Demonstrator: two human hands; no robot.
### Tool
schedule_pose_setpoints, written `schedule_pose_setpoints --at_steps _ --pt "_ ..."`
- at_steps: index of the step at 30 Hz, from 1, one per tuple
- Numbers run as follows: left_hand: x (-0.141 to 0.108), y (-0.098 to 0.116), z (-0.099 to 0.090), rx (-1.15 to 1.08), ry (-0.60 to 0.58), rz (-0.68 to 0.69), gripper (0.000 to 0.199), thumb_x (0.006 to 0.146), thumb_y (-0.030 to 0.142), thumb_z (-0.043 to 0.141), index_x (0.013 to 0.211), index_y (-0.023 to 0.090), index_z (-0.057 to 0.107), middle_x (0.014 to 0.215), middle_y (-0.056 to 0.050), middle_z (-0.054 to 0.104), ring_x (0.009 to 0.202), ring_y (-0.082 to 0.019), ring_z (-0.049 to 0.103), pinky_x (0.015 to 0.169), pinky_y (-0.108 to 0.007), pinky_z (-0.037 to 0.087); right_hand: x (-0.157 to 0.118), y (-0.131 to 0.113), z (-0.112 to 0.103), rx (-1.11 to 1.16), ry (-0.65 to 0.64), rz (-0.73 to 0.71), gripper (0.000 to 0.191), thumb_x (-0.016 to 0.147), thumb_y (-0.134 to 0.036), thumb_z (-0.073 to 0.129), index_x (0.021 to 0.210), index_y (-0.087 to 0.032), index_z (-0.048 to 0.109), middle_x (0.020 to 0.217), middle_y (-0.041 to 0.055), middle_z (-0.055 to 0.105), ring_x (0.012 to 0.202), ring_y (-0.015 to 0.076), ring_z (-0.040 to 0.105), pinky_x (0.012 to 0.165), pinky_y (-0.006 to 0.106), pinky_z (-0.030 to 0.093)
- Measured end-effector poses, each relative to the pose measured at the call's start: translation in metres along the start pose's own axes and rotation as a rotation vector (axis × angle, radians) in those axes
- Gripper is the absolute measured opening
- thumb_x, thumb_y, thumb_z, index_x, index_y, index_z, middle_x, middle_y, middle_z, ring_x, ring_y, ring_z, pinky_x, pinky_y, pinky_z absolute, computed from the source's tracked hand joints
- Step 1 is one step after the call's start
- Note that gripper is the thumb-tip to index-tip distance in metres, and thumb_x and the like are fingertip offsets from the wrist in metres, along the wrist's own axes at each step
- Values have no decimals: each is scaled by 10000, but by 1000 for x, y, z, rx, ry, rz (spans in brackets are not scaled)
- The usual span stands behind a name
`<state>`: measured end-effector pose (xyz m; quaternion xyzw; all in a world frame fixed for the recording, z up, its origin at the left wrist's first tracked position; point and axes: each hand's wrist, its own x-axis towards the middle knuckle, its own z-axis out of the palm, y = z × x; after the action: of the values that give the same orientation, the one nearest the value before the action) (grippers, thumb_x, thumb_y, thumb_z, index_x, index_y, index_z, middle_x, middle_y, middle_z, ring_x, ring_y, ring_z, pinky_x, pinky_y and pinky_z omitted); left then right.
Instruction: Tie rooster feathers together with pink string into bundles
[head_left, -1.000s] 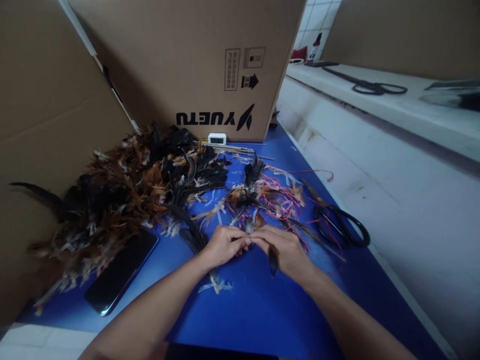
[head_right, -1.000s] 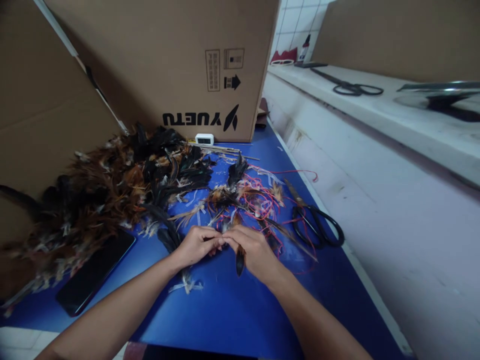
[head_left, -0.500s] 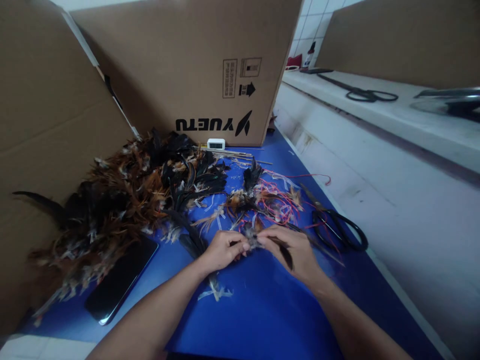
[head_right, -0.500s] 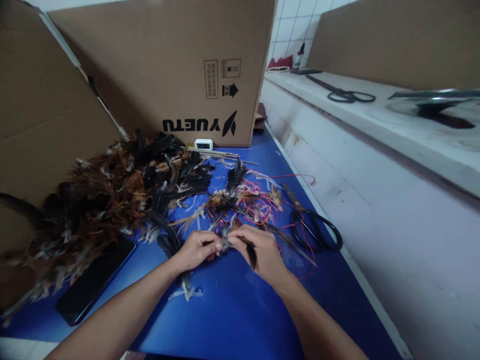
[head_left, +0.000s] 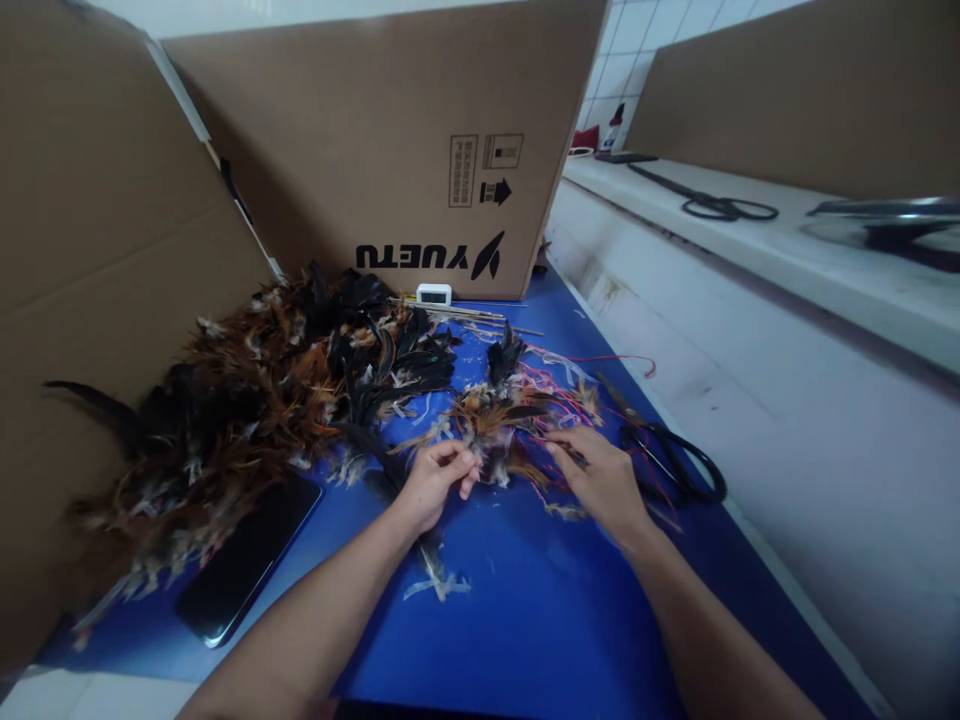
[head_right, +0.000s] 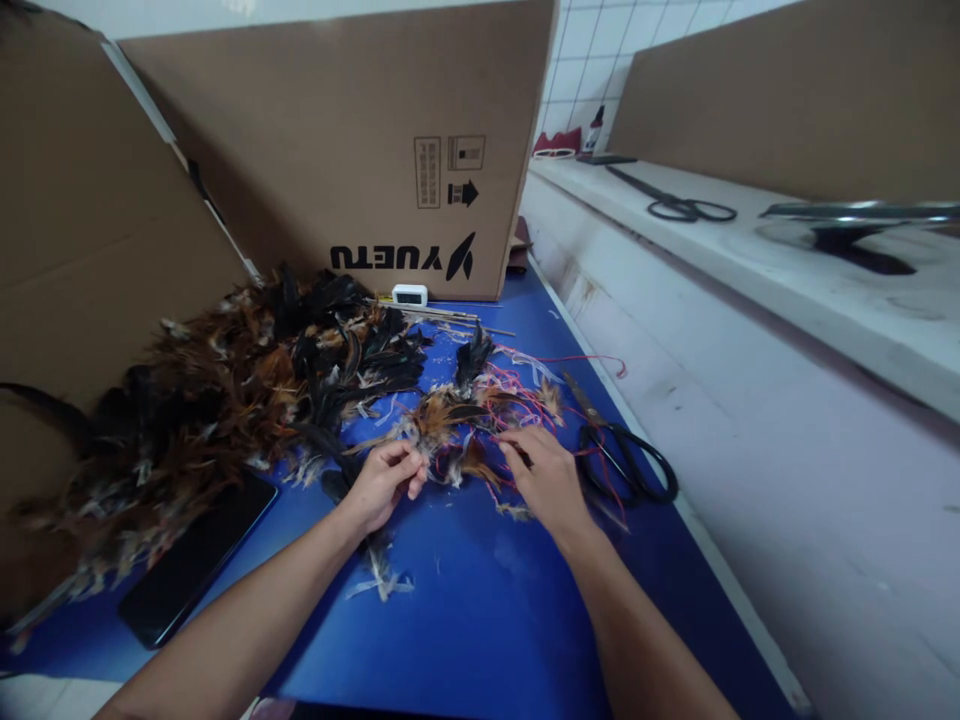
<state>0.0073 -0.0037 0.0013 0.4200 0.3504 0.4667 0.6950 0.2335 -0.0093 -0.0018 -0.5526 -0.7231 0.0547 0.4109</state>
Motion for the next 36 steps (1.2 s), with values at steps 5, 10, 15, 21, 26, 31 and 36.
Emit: schedule_pose_setpoints --at_steps 5,10,15,21,26,31,36 --pt "1 0 -1 -82 2 19 298 686 368 717 660 113 564 569 7 556 419 -50 438 429 -193 323 -2 -1 11 -40 -140 -172 227 881 -186 453 1046 -197 608 998 79 631 971 210 565 875 405 452" --pt "2 -2 -2 -91 -12 22 290 691 362 715 675 109 574 568 8 556 419 -49 439 430 -193 318 2 -11 21 -239 -288 -292 300 865 -177 481 1150 -204 573 1143 122 568 1038 254 514 874 454 424" --pt "2 -3 -3 -85 -22 35 293 694 366 711 676 108 574 573 8 559 417 -47 436 430 -195 314 2 -15 25 -314 -278 -296 174 884 -234 476 916 -174 635 988 108 611 936 229 535 836 404 414" --pt "3 -3 -5 -107 -17 47 313 684 382 715 678 108 563 575 10 550 422 -46 430 430 -197 309 -2 -1 16 -279 -170 -229 219 886 -152 407 890 -159 627 852 75 632 852 203 550 795 366 407" --pt "4 -3 -6 -137 17 51 331 668 400 721 695 108 566 576 15 541 432 -45 421 441 -199 317 -3 2 6 -379 -169 -226 290 822 -84 405 998 -167 619 1021 98 623 968 229 550 807 381 422" --pt "7 -6 -8 -150 30 60 351 653 421 722 708 109 570 570 15 538 431 -47 420 437 -203 312 0 -22 -12 -528 -65 -232 271 840 -180 459 1064 -153 608 1044 131 619 977 270 550 784 406 440" --pt "8 -8 -8 -149 27 39 371 638 449 714 708 112 575 554 18 540 413 -49 420 422 -198 305 7 -68 -20 -512 39 -263 172 849 -191 478 895 -173 642 883 115 647 984 307 547 845 472 406"
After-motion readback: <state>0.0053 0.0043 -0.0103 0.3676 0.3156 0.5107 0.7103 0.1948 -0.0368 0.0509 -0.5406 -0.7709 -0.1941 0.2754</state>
